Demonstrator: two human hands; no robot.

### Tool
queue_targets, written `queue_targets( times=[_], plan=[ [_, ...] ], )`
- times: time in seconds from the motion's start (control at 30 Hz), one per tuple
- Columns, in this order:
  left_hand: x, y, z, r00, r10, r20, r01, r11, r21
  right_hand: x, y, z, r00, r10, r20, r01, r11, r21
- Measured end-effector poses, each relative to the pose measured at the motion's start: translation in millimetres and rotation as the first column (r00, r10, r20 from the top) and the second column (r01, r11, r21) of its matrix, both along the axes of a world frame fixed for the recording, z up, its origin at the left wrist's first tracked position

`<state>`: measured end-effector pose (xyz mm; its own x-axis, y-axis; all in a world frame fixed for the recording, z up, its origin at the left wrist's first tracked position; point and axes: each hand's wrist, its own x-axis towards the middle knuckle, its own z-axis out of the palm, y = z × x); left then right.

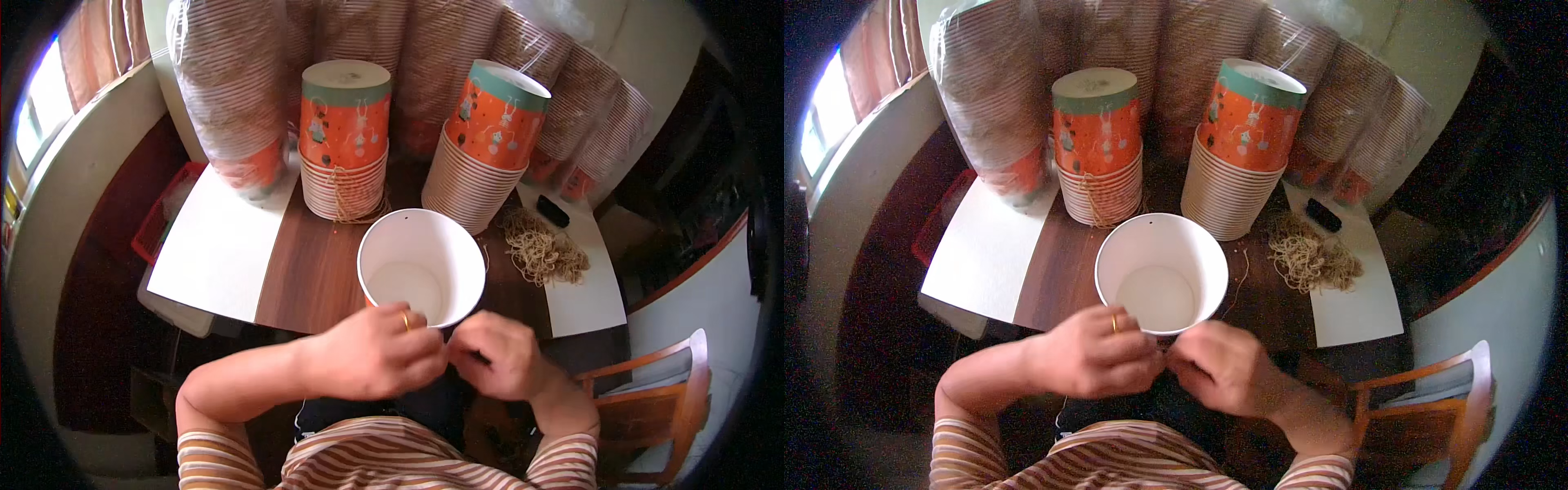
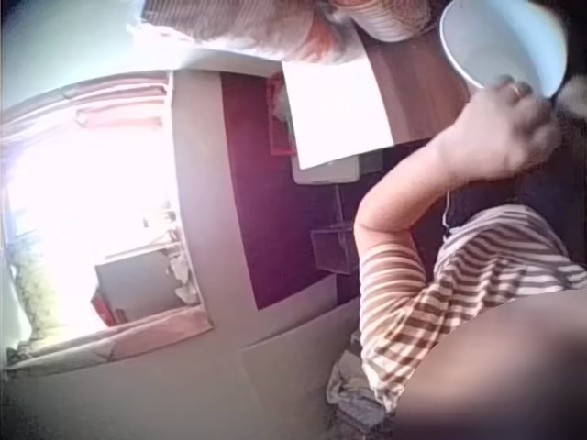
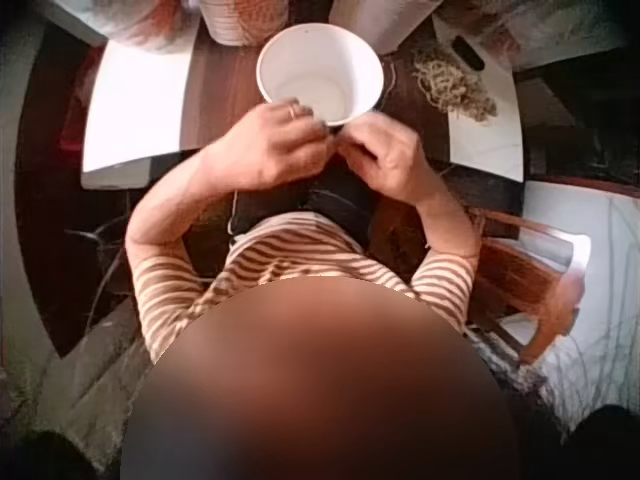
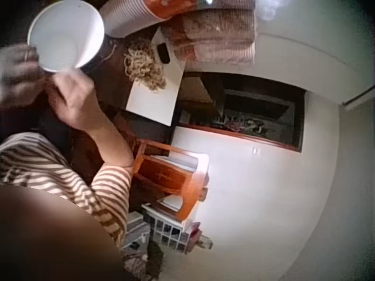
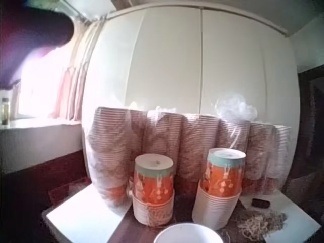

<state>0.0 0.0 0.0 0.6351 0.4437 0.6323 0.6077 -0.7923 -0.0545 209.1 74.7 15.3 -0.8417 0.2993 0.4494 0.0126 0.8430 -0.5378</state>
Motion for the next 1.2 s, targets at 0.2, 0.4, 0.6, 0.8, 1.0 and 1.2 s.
queue_targets(
  times=[0.2,0.4,0.6,0.8,1.0,1.2],
  plan=[
    [-35.6,82.1,17.1,0.852,0.465,0.239,-0.403,0.876,-0.267,-27.6,51.9,19.1,0.962,-0.261,0.085,0.272,0.948,-0.165],
    [-57.6,106.8,-9.9,0.834,0.525,0.168,-0.311,0.699,-0.644,-66.0,87.1,-0.7,0.946,-0.277,0.168,0.311,0.923,-0.227],
    [-42.8,52.6,-4.1,0.625,0.712,0.321,-0.045,0.442,-0.896,-85.7,97.4,-26.4,0.972,-0.178,0.156,0.185,0.982,-0.037],
    [-57.5,50.3,-19.3,0.541,0.698,0.469,0.14,0.475,-0.869,-93.4,88.9,-31.2,0.988,-0.117,0.101,0.12,0.992,-0.025],
    [-59.2,59.9,-23.9,0.527,0.718,0.454,0.164,0.438,-0.884,-96.6,85.0,-25.5,0.979,-0.145,0.14,0.155,0.986,-0.064],
    [-62.0,65.5,-29.0,0.57,0.683,0.458,0.179,0.44,-0.88,-98.9,84.2,-27.7,0.98,-0.149,0.131,0.157,0.986,-0.054]
  ],
)
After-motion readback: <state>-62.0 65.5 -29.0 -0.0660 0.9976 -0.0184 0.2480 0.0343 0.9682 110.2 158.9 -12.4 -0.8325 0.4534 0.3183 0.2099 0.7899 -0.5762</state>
